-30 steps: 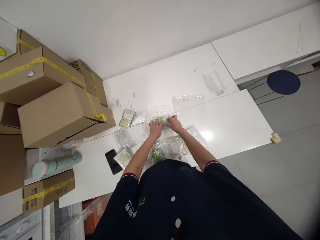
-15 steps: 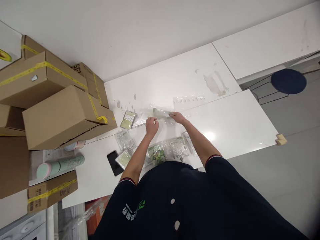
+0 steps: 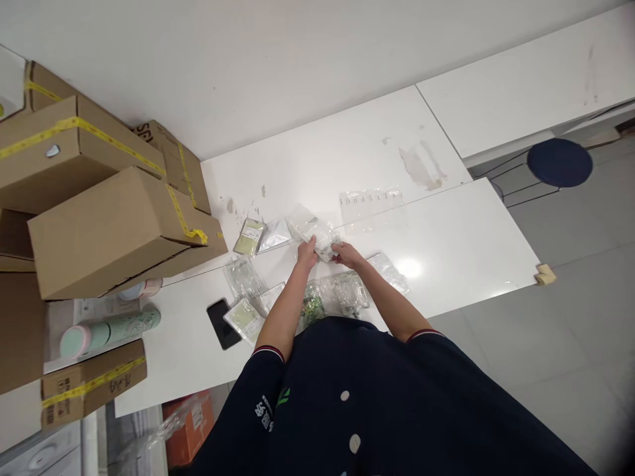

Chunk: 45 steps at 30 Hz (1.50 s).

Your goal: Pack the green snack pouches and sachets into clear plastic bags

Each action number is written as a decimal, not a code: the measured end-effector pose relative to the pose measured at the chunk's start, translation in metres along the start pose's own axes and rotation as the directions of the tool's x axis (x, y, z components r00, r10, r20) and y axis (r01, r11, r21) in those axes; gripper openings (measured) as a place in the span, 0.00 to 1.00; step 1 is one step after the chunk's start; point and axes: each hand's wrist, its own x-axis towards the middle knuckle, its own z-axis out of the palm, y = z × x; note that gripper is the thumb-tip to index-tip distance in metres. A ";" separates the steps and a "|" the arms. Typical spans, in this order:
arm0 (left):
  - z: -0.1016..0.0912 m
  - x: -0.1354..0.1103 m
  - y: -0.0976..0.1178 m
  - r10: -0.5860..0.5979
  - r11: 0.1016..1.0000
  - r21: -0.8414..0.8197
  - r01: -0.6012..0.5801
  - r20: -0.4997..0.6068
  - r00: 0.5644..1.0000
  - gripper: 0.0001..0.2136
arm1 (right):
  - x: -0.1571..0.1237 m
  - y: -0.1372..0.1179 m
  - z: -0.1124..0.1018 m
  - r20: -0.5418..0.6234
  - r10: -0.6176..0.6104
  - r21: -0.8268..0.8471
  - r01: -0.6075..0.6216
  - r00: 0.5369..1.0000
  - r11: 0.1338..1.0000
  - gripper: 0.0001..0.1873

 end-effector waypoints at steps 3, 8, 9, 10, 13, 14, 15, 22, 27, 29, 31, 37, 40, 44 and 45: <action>-0.011 -0.014 0.003 0.057 0.998 0.040 -0.058 0.019 0.998 0.15 | -0.026 0.012 -0.002 0.006 -0.043 -0.030 0.043 0.999 0.999 0.12; -0.031 -0.054 0.020 0.067 0.964 0.236 -0.124 0.236 0.969 0.21 | -0.059 -0.012 -0.022 -0.062 -0.676 -0.524 0.553 0.734 0.648 0.23; -0.032 -0.064 0.022 0.041 0.955 0.267 -0.126 0.301 0.953 0.23 | -0.064 -0.021 -0.023 0.048 -0.758 -0.583 0.635 0.650 0.508 0.24; -0.033 -0.074 0.024 0.009 0.949 0.291 -0.121 0.361 0.933 0.26 | -0.069 -0.030 -0.023 0.172 -0.789 -0.613 0.692 0.589 0.383 0.24; -0.035 -0.101 0.025 -0.086 0.927 0.358 -0.112 0.494 0.865 0.31 | -0.079 -0.050 -0.019 0.424 -0.732 -0.633 0.752 0.534 0.181 0.28; -0.037 -0.108 0.025 -0.104 0.918 0.378 -0.122 0.525 0.844 0.31 | -0.083 -0.052 -0.017 0.462 -0.707 -0.627 0.761 0.536 0.168 0.30; -0.039 -0.113 0.024 -0.115 0.907 0.396 -0.140 0.554 0.824 0.32 | -0.086 -0.053 -0.016 0.487 -0.687 -0.610 0.773 0.540 0.175 0.32; -0.064 -0.134 0.034 -0.165 0.794 0.515 -0.322 0.693 0.701 0.28 | -0.113 -0.020 -0.015 0.453 -0.614 -0.435 0.761 0.646 0.481 0.41; -0.062 -0.144 0.043 -0.209 0.618 0.619 -0.484 0.723 0.658 0.24 | -0.128 0.007 -0.004 0.420 -0.555 -0.319 0.689 0.718 0.650 0.37; -0.061 -0.148 0.042 -0.218 0.571 0.632 -0.524 0.732 0.646 0.22 | -0.133 0.016 0.002 0.365 -0.567 -0.248 0.665 0.738 0.705 0.32; -0.064 -0.152 0.040 -0.203 0.546 0.627 -0.556 0.743 0.638 0.21 | -0.138 0.025 0.008 0.317 -0.565 -0.186 0.634 0.762 0.751 0.29; -0.089 -0.164 0.018 -0.057 0.339 0.799 -0.498 0.545 0.836 0.14 | -0.151 0.058 0.025 0.205 -0.422 -0.047 0.440 0.883 0.897 0.24; -0.103 -0.166 0.005 0.001 0.401 0.818 -0.413 0.450 0.893 0.20 | -0.152 0.070 0.030 0.210 -0.337 0.049 0.334 0.918 0.941 0.22; -0.111 -0.168 -0.006 0.082 0.529 0.744 -0.408 0.434 0.897 0.29 | -0.152 0.073 0.031 0.251 -0.270 0.077 0.259 0.930 0.963 0.20; -0.111 -0.168 -0.008 0.099 0.540 0.727 -0.424 0.445 0.890 0.28 | -0.151 0.072 0.031 0.262 -0.262 0.073 0.251 0.929 0.965 0.20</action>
